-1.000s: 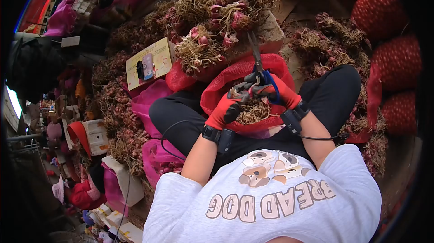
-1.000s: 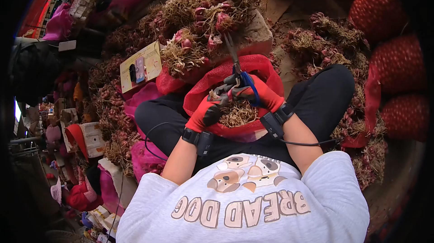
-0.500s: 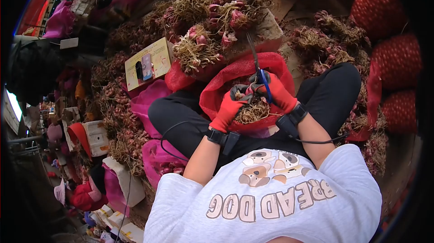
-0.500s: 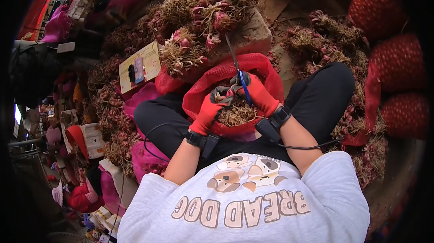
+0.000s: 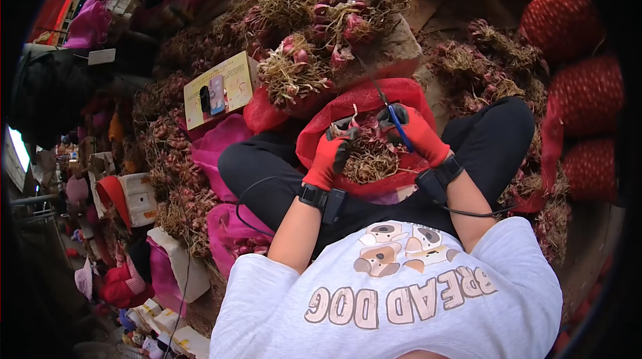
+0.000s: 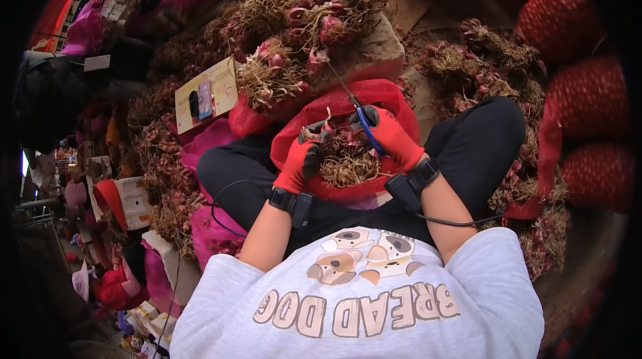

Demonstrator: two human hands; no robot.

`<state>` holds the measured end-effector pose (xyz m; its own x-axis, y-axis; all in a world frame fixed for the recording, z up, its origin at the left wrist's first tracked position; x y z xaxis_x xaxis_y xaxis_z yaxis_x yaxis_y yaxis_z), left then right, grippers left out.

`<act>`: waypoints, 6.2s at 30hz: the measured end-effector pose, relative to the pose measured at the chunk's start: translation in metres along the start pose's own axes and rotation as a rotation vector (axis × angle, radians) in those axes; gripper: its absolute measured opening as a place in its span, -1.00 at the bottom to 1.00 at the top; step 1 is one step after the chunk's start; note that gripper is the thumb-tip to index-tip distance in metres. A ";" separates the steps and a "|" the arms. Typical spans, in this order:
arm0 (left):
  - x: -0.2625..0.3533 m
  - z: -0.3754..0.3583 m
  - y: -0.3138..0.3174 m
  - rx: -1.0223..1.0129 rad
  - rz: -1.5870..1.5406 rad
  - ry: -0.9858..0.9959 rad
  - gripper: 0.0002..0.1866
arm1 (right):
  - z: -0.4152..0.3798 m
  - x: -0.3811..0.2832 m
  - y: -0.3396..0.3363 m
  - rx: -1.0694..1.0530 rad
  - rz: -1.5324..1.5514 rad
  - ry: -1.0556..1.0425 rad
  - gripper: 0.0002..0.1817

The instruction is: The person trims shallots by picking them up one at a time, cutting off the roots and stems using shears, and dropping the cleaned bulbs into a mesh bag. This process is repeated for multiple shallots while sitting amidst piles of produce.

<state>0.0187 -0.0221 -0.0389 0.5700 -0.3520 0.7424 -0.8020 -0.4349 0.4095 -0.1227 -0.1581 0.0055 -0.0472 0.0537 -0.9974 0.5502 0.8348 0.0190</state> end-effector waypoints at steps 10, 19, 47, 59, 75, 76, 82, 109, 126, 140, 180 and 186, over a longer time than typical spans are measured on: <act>-0.004 -0.002 0.016 -0.166 -0.004 -0.020 -0.72 | 0.001 0.021 0.031 0.124 0.553 0.000 -0.70; 0.005 -0.010 0.029 -0.179 -0.028 -0.025 -0.73 | 0.006 0.017 0.019 0.126 0.321 -0.113 -0.68; 0.007 -0.010 0.008 -0.307 -0.777 -0.226 -0.78 | -0.028 -0.022 0.003 -0.003 -0.702 -0.083 -0.49; -0.011 -0.009 0.010 -0.114 -0.710 -0.257 -0.78 | -0.054 -0.017 0.014 0.002 -0.947 -0.188 -0.49; -0.004 -0.004 0.015 -0.076 -0.105 0.027 -0.70 | -0.066 0.006 0.004 -0.055 -0.827 -0.008 -0.61; -0.004 -0.004 0.015 -0.050 -0.052 0.044 -0.70 | -0.067 0.012 0.003 -0.045 -0.758 -0.001 -0.61; -0.003 -0.004 0.016 -0.031 -0.079 0.063 -0.63 | -0.070 0.015 0.001 0.010 -0.625 0.032 -0.57; 0.007 -0.012 0.017 -0.040 -0.531 0.015 -0.63 | -0.069 0.013 0.004 -0.038 -0.732 0.033 -0.55; -0.005 -0.008 0.012 -0.237 -0.788 -0.219 -0.70 | -0.065 -0.024 0.006 -0.027 -1.000 -0.184 -0.59; 0.008 -0.005 -0.002 0.195 -0.130 0.158 -0.67 | -0.066 -0.016 0.002 -0.052 -0.954 -0.137 -0.57; 0.083 -0.131 0.003 0.109 -0.075 0.048 -0.68 | -0.056 -0.007 -0.017 0.140 -0.876 -0.204 -0.61; 0.075 -0.350 -0.137 0.965 0.553 0.047 -0.63 | -0.054 0.003 -0.002 -0.041 -0.867 -0.129 -0.57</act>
<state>0.1090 0.3014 0.1466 0.1536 -0.6736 0.7230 -0.4562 -0.6974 -0.5528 -0.1691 -0.1305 0.0063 -0.3390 -0.6689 -0.6615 0.3339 0.5718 -0.7493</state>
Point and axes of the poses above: each hand's wrist, its own z-axis towards the middle knuckle, its own y-axis out of the palm, x = y × z, the point moved 5 cm from there along z, towards the middle knuckle, and after that the axes turned 12 degrees about -y, right-handed, at the moved point
